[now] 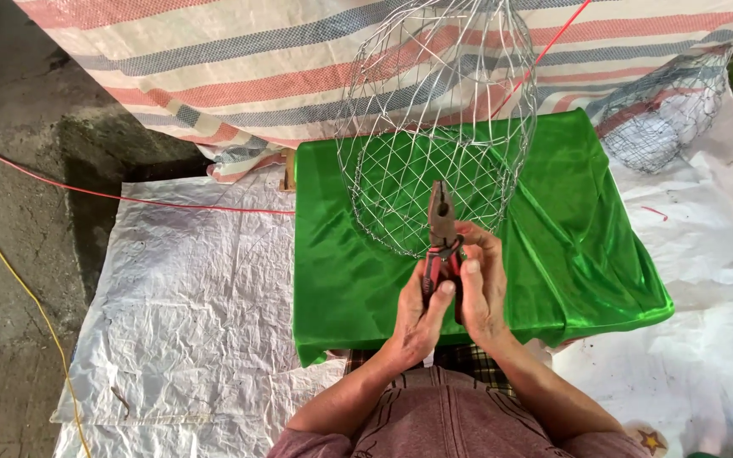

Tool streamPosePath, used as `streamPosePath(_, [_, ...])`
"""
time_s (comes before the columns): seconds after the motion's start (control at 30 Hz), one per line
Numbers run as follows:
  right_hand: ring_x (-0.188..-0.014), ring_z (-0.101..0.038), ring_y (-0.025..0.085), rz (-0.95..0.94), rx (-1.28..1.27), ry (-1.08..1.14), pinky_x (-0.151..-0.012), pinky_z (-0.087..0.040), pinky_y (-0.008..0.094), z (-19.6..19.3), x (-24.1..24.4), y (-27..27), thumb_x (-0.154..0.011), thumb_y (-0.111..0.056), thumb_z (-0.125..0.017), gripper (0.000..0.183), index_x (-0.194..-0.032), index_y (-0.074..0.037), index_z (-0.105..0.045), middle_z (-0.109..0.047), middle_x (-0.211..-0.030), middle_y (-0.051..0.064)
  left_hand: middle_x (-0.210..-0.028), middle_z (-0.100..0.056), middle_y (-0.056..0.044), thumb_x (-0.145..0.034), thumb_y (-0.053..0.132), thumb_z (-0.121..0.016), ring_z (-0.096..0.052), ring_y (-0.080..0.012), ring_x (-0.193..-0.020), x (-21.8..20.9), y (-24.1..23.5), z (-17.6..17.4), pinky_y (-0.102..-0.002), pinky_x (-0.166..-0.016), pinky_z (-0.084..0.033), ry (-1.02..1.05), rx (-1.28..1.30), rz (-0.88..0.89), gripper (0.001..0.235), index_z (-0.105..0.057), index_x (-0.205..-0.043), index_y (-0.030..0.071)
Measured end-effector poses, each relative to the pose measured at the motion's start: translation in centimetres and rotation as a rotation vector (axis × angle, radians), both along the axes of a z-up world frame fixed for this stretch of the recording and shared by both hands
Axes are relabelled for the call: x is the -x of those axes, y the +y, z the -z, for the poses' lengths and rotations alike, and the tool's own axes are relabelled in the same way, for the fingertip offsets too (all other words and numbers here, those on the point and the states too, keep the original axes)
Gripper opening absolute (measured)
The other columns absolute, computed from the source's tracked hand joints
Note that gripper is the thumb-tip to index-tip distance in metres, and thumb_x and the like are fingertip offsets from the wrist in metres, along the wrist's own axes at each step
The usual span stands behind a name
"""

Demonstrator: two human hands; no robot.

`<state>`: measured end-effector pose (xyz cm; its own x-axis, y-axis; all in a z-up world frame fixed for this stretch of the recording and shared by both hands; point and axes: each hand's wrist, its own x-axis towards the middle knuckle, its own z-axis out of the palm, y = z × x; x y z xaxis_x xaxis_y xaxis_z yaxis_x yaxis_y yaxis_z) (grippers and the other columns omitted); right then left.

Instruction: Using pliers to cut and bend wires on a conical wire mesh structure.

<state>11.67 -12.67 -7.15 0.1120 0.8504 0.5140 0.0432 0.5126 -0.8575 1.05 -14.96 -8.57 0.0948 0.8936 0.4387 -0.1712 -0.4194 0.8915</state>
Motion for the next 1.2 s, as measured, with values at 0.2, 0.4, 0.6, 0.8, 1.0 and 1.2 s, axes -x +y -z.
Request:
streamPosePath(0.2, [-0.138, -0.046, 0.033, 0.154, -0.277, -0.121, -0.117, -0.037, 0.049, -1.0, -2.4, 3.7, -0.108, -0.021, -0.041, 0.036, -0.138, 0.000, -0.038, -0.045, -0.141, 0.019, -0.112, -0.067, -0.028, -0.106, 0.020, -0.056, -0.073, -0.0301, -0.093, 3.0, 1.0, 0.8, -0.041, -0.076, -0.064, -0.431, 0.220, 0.298, 0.022, -0.050, -0.112, 0.000])
streamPosePath(0.4, [-0.134, -0.041, 0.041, 0.368, -0.292, -0.382, -0.112, -0.034, 0.066, -5.0, -5.9, 8.3, -0.109, -0.024, -0.050, 0.051, -0.150, 0.000, -0.031, -0.039, -0.143, 0.022, -0.096, -0.070, -0.026, -0.098, 0.015, -0.064, -0.067, -0.0217, -0.068, 8.9, 2.7, -0.4, -0.027, -0.056, -0.047, -0.236, 0.168, 0.158, 0.018, -0.058, -0.109, 0.001])
streamPosePath(0.6, [-0.141, -0.039, 0.037, 0.331, -0.229, -0.429, -0.114, -0.031, 0.066, -5.2, -8.1, 13.1, -0.114, -0.036, -0.042, 0.052, -0.154, -0.005, -0.034, -0.035, -0.149, 0.014, -0.097, -0.069, -0.016, -0.091, 0.015, -0.074, -0.064, -0.0273, -0.066, 14.0, 6.1, -3.3, -0.035, -0.056, -0.048, 0.498, -0.180, -0.342, 0.015, -0.064, -0.097, 0.006])
streamPosePath(0.8, [-0.136, -0.041, 0.037, 0.298, -0.253, -0.373, -0.114, -0.030, 0.063, -3.8, -8.1, 14.2, -0.116, -0.043, -0.036, 0.054, -0.153, -0.003, -0.037, -0.039, -0.138, 0.019, -0.102, -0.066, -0.012, -0.088, 0.021, -0.081, -0.068, -0.0313, -0.081, 16.3, 9.1, -5.6, -0.040, -0.068, -0.058, 0.842, -0.448, -0.586, 0.021, -0.066, -0.087, 0.006])
streamPosePath(1.0, [-0.112, -0.050, 0.031, 0.312, -0.278, -0.386, -0.094, -0.042, 0.048, -2.8, -8.8, 14.0, -0.118, -0.035, -0.034, 0.050, -0.150, 0.002, -0.042, -0.046, -0.130, 0.023, -0.105, -0.062, -0.009, -0.088, 0.025, -0.078, -0.066, -0.0320, -0.091, 17.2, 12.5, -7.8, -0.042, -0.066, -0.058, 1.058, -0.480, -0.589, 0.018, -0.069, -0.087, 0.009])
streamPosePath(1.2, [-0.128, -0.049, 0.039, 0.307, -0.310, -0.341, -0.104, -0.041, 0.055, -1.6, -9.2, 14.3, -0.117, -0.036, -0.038, 0.052, -0.148, 0.006, -0.040, -0.044, -0.137, 0.027, -0.106, -0.060, -0.009, -0.088, 0.020, -0.075, -0.064, -0.0308, -0.098, 17.8, 12.3, -14.2, -0.044, -0.071, -0.059, 1.203, -0.395, -0.487, 0.013, -0.074, -0.096, 0.010])
